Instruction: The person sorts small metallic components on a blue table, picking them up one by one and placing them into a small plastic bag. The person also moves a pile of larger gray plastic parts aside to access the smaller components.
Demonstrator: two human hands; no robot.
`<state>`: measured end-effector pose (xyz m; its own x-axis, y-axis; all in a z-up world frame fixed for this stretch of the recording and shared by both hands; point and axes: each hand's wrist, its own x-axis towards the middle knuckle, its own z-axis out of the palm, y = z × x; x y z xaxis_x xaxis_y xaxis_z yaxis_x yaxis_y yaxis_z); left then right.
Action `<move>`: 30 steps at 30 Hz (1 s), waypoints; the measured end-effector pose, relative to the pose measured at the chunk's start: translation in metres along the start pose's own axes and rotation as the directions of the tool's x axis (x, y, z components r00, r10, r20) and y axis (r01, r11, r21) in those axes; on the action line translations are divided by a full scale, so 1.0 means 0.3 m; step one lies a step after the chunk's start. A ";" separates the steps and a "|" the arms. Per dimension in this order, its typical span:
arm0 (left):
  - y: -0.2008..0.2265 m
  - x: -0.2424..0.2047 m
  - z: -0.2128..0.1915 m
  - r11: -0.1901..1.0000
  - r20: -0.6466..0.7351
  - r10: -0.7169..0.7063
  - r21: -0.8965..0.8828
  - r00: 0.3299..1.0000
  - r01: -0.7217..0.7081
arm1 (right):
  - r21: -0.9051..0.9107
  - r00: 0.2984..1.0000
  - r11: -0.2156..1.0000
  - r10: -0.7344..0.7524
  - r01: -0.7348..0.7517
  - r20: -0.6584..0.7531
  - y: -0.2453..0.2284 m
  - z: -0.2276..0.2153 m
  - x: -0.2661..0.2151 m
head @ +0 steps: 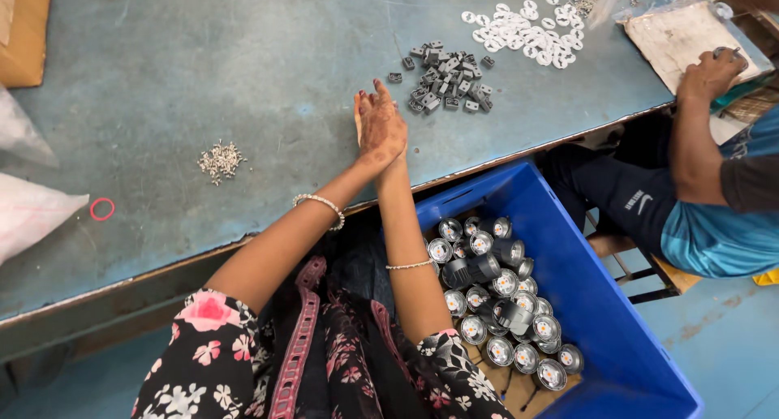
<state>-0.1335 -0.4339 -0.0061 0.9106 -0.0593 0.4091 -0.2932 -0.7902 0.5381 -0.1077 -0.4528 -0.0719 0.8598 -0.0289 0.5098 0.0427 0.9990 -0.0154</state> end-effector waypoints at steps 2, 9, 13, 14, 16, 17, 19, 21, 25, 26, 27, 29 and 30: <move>0.012 -0.013 -0.030 0.999 0.080 -0.042 -0.025 0.996 0.044 | -0.114 0.997 0.993 -0.016 0.024 0.073 -0.001 -0.034 -0.005; 0.058 -0.002 -0.010 0.985 0.049 0.094 0.140 0.994 -0.100 | -0.033 0.998 0.998 0.060 -0.059 0.023 -0.033 -0.081 -0.002; 0.077 0.097 0.044 0.988 0.068 0.133 0.071 0.989 -0.138 | -0.076 0.994 0.994 0.073 -0.079 -0.078 -0.052 -0.091 0.041; 0.082 0.142 0.061 0.987 0.061 0.160 0.007 0.985 -0.160 | -0.094 0.987 0.992 0.074 -0.088 -0.139 -0.055 -0.094 0.046; 0.131 0.255 0.120 0.951 0.013 0.257 -0.183 0.966 -0.251 | -0.114 0.960 0.986 0.086 -0.120 -0.266 -0.064 -0.099 0.056; 0.167 0.315 0.154 0.915 -0.019 0.301 -0.275 0.953 -0.295 | -0.123 0.944 0.984 0.085 -0.130 -0.318 -0.067 -0.100 0.061; 0.274 0.424 0.228 0.874 -0.056 0.357 -0.331 0.932 -0.355 | -0.132 0.912 0.980 0.082 -0.147 -0.401 -0.071 -0.101 0.045; 0.374 0.481 0.281 0.799 -0.119 0.413 -0.427 0.903 -0.422 | -0.132 0.882 0.978 0.081 -0.159 -0.465 -0.067 -0.097 0.037; 0.586 0.514 0.328 0.965 0.389 0.234 -0.204 0.891 -0.165 | -0.123 0.842 0.977 0.081 -0.173 -0.533 -0.077 -0.089 -0.018; 0.625 0.509 0.337 0.976 0.410 0.203 -0.152 0.889 -0.152 | -0.126 0.838 0.978 0.075 -0.169 -0.540 -0.092 -0.082 -0.021; 0.657 0.504 0.345 0.986 0.430 0.166 -0.101 0.888 -0.136 | -0.133 0.831 0.977 0.066 -0.166 -0.552 -0.109 -0.076 -0.032; 0.697 0.492 0.378 0.990 0.385 0.140 -0.065 0.912 -0.124 | -0.136 0.821 0.978 0.056 -0.160 -0.568 -0.155 -0.058 -0.039; 0.706 0.490 0.393 0.992 0.361 0.125 -0.047 0.924 -0.116 | -0.136 0.816 0.978 0.051 -0.157 -0.576 -0.192 -0.046 -0.039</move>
<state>-0.0274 -0.6818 0.0811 0.9100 -0.3741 0.1789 -0.4102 -0.7487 0.5208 -0.1131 -0.5104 -0.0888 0.9967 0.0070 -0.0805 -0.0240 0.9769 -0.2125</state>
